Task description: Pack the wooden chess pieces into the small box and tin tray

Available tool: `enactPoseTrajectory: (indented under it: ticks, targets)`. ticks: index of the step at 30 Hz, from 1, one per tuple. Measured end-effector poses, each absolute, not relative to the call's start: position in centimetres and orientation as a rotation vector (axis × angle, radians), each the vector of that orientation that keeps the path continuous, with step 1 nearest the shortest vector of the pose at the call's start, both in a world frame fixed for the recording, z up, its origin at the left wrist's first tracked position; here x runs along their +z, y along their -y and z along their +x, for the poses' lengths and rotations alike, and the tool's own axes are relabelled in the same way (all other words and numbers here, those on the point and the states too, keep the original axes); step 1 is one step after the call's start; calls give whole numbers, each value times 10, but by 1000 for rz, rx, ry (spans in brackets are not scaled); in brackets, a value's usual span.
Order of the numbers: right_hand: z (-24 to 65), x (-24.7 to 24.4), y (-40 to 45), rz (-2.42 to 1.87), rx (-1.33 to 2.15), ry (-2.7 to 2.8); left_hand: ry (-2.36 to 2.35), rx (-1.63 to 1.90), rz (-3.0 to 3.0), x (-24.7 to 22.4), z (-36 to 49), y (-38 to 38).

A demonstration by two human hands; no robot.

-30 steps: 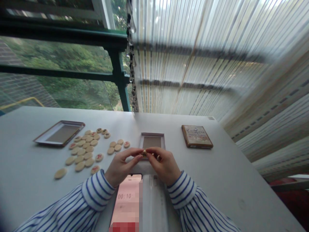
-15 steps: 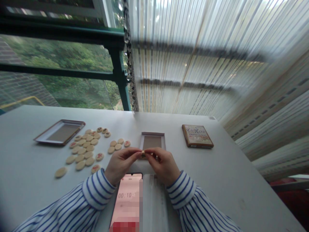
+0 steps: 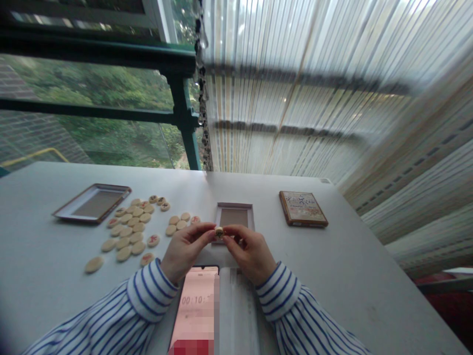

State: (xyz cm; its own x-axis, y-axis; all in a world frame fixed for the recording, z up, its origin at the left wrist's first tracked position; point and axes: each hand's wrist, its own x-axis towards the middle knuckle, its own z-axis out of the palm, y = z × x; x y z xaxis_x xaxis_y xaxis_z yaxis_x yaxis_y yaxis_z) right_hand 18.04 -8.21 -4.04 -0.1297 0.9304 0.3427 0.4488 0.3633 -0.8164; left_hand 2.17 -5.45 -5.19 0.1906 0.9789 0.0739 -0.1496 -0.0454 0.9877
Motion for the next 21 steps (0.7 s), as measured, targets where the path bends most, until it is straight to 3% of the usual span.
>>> enactPoseTrajectory:
  ticks: [21]
  targets:
    - [181,-41,82,-1253,604,1747,-948,1140,1289,-52,22,57]
